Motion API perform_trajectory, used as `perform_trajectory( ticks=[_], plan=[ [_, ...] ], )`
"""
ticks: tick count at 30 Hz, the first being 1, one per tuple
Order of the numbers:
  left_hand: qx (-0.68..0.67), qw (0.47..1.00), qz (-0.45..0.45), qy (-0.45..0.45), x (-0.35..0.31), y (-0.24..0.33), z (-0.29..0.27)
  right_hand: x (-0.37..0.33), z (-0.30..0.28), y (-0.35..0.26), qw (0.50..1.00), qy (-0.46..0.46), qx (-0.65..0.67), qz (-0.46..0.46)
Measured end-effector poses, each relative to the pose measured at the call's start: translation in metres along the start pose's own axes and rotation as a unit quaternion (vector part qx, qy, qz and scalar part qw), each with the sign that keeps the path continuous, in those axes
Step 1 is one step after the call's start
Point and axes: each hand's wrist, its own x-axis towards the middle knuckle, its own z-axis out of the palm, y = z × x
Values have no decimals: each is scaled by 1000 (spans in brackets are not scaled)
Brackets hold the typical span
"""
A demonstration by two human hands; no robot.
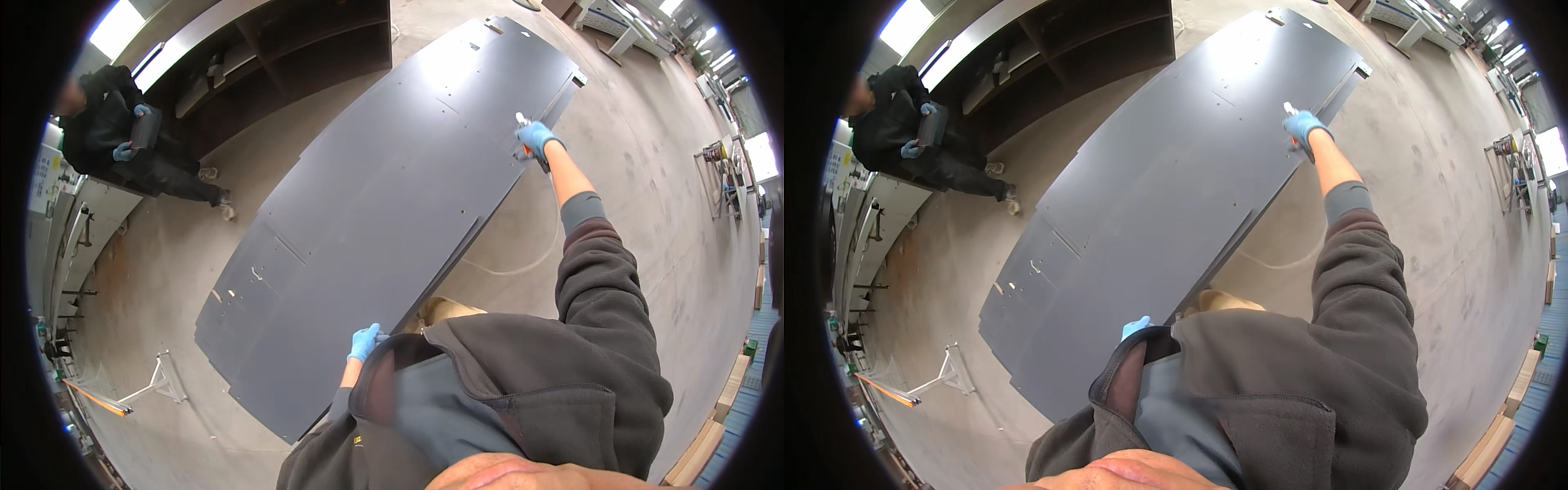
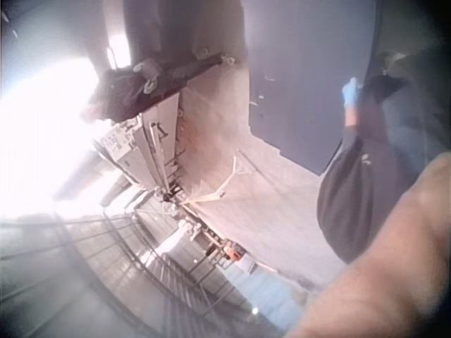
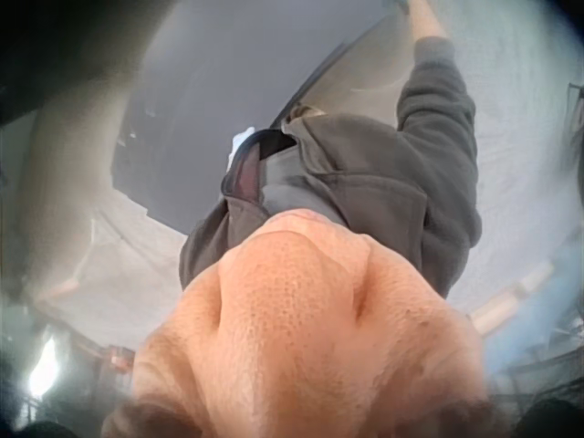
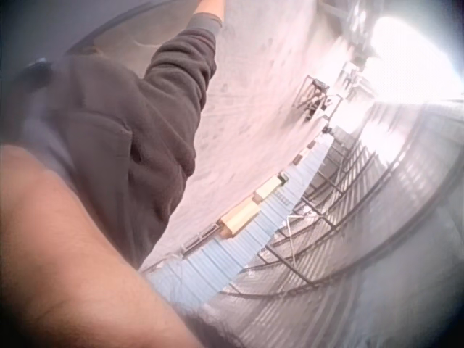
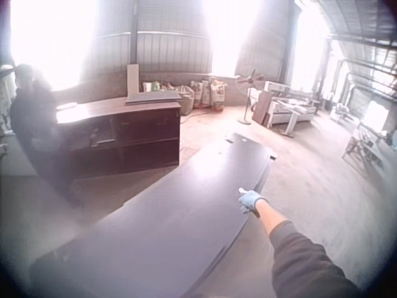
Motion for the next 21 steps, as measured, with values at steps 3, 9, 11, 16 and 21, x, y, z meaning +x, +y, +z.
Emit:
perform_trajectory(
  ticks=[3, 9, 11, 16, 21],
  plan=[
    [-9, 998, -25, -53, -3, 48, 28, 32, -30, -25, 963, 12, 263, -54],
    [-114, 992, 34, 39, 16, 162, 122, 56, -7, 10, 949, -219, 207, -91],
    [-134, 985, 71, 77, 39, 205, 159, 57, 7, 56, 905, -336, 251, -76],
    [-306, 933, 127, 143, 97, 317, 232, 100, 20, 162, 886, -350, 295, 74],
    [-401, 881, 174, 180, 129, 423, 269, 191, -38, 191, 892, -364, 257, 79]
  ],
)
